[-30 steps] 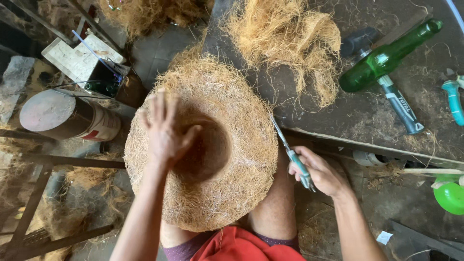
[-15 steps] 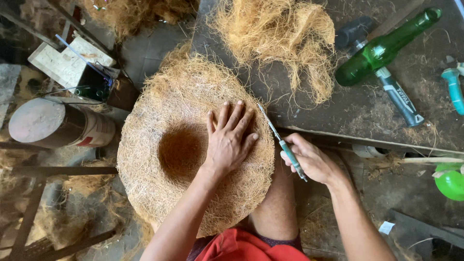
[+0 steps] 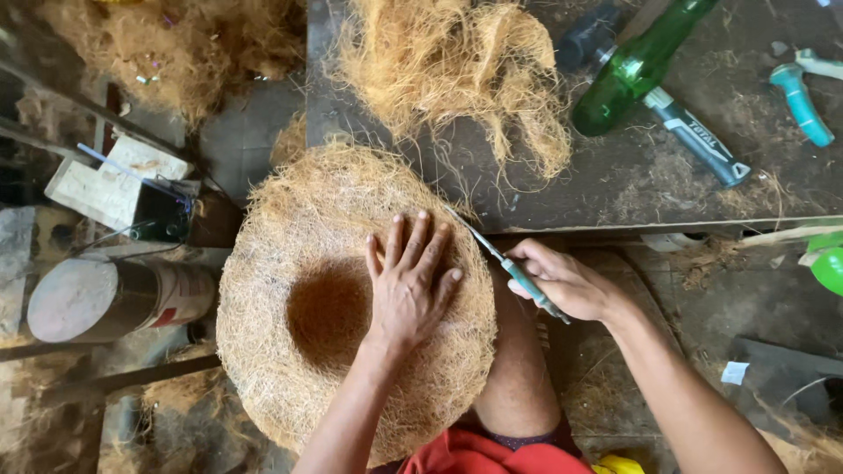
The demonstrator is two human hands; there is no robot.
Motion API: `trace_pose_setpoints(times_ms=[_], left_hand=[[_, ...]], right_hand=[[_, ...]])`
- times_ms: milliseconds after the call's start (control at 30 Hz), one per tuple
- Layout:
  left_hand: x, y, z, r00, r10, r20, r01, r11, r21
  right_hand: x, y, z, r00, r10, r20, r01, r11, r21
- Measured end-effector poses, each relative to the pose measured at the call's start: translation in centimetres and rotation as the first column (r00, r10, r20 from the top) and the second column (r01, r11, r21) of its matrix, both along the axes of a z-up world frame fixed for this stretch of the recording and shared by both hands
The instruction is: The person uses a green glass bottle to press and shape a circular hole in a mat of coconut fiber. Then, using scissors, the person trims the outer edge of the fiber mat to create a neat circular border.
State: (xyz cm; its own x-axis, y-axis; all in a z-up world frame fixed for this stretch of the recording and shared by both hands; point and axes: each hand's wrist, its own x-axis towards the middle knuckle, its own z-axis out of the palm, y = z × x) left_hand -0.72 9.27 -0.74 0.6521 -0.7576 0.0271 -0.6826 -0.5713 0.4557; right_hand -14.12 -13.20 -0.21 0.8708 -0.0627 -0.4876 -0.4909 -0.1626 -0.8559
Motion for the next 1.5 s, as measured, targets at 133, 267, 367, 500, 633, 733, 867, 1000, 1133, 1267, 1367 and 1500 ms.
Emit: trace_pose_setpoints(times_ms=[133, 267, 367, 500, 633, 733, 867, 1000, 1133, 1267, 1367, 1500], left_hand=[[-0.5, -0.2, 0.1, 0.999, -0.044, 0.006, 0.043, 0.999, 0.016], [-0.6, -0.3, -0.1, 1.000, -0.012, -0.002, 0.012, 0.999, 0.040], [-0.5, -0.3, -0.2, 1.000, -0.020, 0.019, 0.019, 0.998, 0.052], [-0.6, -0.1, -0.3, 0.999, -0.032, 0.008, 0.032, 0.999, 0.030], [-0.6, 0.1, 0.0, 0.996, -0.093, 0.017, 0.093, 0.995, 0.024], [-1.3, 0.4, 0.0, 0.994, -0.109, -0.003, 0.109, 0.994, 0.020], [-2.0, 0.2, -0.1, 0.990, -0.138, -0.026, 0.139, 0.990, 0.021], [-2.5, 0.1, 0.6, 0.988, -0.154, -0.004, 0.154, 0.988, 0.018], [-2.4, 0.2, 0.6, 0.987, -0.160, -0.008, 0.160, 0.987, 0.014], [-2.5, 0.2, 0.4, 0.986, -0.166, -0.025, 0.166, 0.986, 0.013], [-2.4, 0.4, 0.8, 0.984, -0.170, -0.061, 0.172, 0.985, 0.028], [-2.5, 1.8, 3.2, 0.994, -0.069, -0.086, 0.075, 0.994, 0.074]], right_hand=[[0.6, 0.2, 0.3, 1.000, -0.006, 0.008, 0.006, 0.999, -0.031], [1.3, 0.4, 2.1, 0.999, 0.042, -0.018, -0.043, 0.997, -0.061], [1.6, 0.2, 2.6, 0.998, 0.058, -0.037, -0.062, 0.992, -0.106], [1.6, -0.2, 2.2, 0.997, 0.063, -0.052, -0.069, 0.991, -0.117], [1.0, -0.7, 2.1, 0.995, 0.077, -0.063, -0.082, 0.994, -0.075], [0.1, -1.0, 1.1, 0.995, 0.068, -0.071, -0.069, 0.998, -0.014], [0.4, -0.8, 2.4, 0.993, 0.115, -0.039, -0.118, 0.986, -0.118], [1.9, -0.5, 3.3, 0.991, 0.116, -0.060, -0.122, 0.987, -0.109], [2.4, -0.8, 3.5, 0.988, 0.133, -0.079, -0.141, 0.984, -0.107], [2.7, -1.3, 3.6, 0.982, 0.155, -0.105, -0.169, 0.976, -0.138], [2.9, -1.2, 4.1, 0.987, 0.094, -0.132, -0.105, 0.991, -0.077], [2.8, -1.1, 4.2, 0.987, 0.031, -0.157, -0.037, 0.999, -0.038]])
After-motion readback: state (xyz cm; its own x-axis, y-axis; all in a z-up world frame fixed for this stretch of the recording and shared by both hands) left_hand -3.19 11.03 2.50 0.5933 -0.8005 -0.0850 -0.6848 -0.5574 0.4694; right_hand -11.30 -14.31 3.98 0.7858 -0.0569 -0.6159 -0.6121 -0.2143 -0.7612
